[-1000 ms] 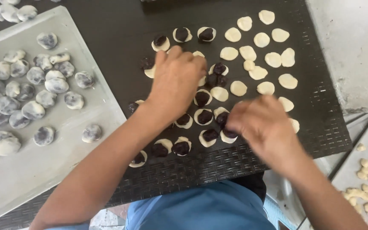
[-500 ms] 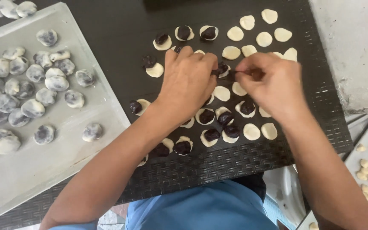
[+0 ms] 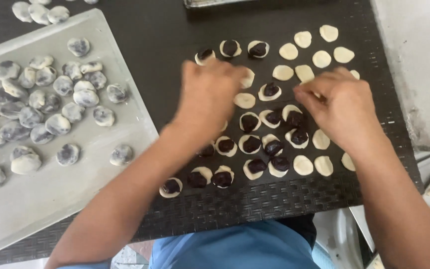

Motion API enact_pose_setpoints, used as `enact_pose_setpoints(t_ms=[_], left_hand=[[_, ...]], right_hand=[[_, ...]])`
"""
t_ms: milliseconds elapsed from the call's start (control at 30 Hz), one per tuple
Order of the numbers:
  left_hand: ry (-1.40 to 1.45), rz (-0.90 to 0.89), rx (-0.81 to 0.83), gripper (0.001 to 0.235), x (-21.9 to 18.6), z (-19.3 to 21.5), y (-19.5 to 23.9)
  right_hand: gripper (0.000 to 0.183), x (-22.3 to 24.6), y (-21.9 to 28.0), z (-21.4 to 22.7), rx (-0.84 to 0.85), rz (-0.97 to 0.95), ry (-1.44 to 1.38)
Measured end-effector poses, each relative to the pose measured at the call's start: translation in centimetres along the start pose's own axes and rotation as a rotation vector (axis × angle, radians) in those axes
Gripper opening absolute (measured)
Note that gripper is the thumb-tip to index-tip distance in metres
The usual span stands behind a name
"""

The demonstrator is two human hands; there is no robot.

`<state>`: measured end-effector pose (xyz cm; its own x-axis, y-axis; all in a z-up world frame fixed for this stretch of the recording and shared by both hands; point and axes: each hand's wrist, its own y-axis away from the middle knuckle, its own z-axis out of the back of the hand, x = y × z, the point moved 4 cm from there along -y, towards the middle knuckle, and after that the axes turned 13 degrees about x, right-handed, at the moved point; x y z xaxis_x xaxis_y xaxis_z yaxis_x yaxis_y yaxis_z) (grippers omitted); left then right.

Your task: The person places dark filling onto small flattened dough pieces arranged on a black mat, then folds the dough around the filling to form small pastries. The person works continuously, moving from one piece to the next, and places the finished pastries onto a nearby tray.

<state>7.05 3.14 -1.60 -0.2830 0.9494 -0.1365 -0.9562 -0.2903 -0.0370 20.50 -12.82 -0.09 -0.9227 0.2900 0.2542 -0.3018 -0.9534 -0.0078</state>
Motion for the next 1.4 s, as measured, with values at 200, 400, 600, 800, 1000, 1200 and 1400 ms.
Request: enact_pose_setpoints(t_ms=[200, 400, 600, 800, 1000, 1200, 1400], left_hand=[[-0.012, 0.064, -0.041, 0.019, 5.0, -0.3, 1.3], [-0.143, 0.139, -0.11, 0.038, 3.4, -2.7, 1.6], [-0.235, 0.109, -0.295, 0.031, 2.4, -3.5, 1.7], [-0.068, 0.067, -0.068, 0.027, 2.3, -2.4, 1.5], [-0.006, 0.11, 0.037, 0.017, 4.5, -1.3, 0.6], [0.079, 0.056, 0.064, 0.008, 3.9, -0.1, -0.8], [0.069, 0.006, -0.008, 0.007, 2.6, 0.5, -0.7]], right_hand=[[0.008, 3.5, -7.2, -2.6, -0.01, 0.299, -0.07], [0.022, 6.0, -9.4, -6.1, 0.073, 0.415, 0.085], [0.015, 4.8, -8.8, -2.4, 0.143, 0.189, -0.205], [0.013, 5.0, -5.2, -4.6, -0.007, 0.351, -0.105], [0.012, 2.6, -5.4, 0.0, -0.04, 0.237, -0.297], [0.012, -5.7, -10.5, -3.9, -0.18, 0.071, -0.17], [0.008, -3.8, -12.9, -6.4, -0.186, 0.214, -0.134]])
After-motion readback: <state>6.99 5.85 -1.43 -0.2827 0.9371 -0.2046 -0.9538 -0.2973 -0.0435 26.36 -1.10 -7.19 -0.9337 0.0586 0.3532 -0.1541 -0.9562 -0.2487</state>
